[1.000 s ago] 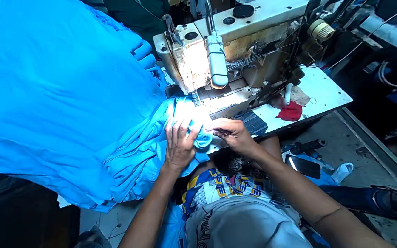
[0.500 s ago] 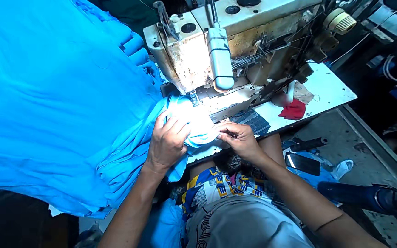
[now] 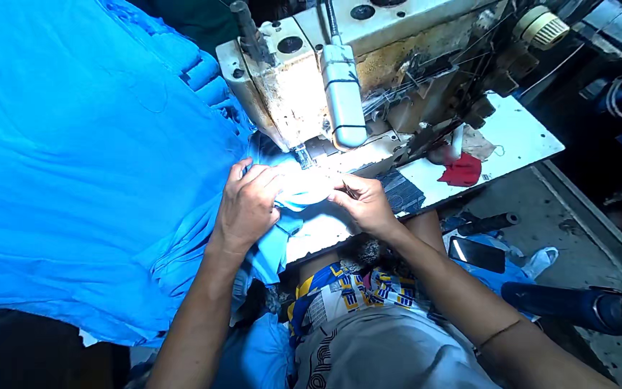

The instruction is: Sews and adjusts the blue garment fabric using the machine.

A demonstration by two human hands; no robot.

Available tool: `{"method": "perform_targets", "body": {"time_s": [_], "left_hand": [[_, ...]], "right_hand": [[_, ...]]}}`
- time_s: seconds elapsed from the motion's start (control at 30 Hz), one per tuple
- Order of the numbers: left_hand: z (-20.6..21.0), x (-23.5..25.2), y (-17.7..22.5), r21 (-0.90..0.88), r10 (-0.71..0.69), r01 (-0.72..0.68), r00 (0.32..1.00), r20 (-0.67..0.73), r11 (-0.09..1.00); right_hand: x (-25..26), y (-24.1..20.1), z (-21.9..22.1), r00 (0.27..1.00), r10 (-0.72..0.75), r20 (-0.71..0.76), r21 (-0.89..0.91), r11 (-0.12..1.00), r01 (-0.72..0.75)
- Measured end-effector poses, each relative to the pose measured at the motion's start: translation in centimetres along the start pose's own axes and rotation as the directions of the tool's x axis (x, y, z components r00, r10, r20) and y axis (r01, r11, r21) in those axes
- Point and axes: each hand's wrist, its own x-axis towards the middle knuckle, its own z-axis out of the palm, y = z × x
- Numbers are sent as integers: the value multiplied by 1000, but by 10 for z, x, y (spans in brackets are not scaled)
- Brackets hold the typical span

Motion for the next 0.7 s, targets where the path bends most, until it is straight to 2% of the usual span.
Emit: {"method": "perform_targets", "body": {"time_s": [0.07,0.17,0.23,0.7], "left_hand": [[1,0,-2,-58,10,-12,999,-39,998],[7,-4,-6,-231,90,-116,989,-119,966],[10,-6,-8,-268,109,-148,982,-157,952],[2,-1,-11,-155,112,-127,989,-97,980]], "right_hand": [[2,0,1,1000,-5,2,4,1000,5],[2,-2,2,1000,-8,5,-12,1000,8],[1,-2,2,1000,-18,10,-16,1000,19],[8,-2,8,1000,-18,3,-17,1000,18]]}}
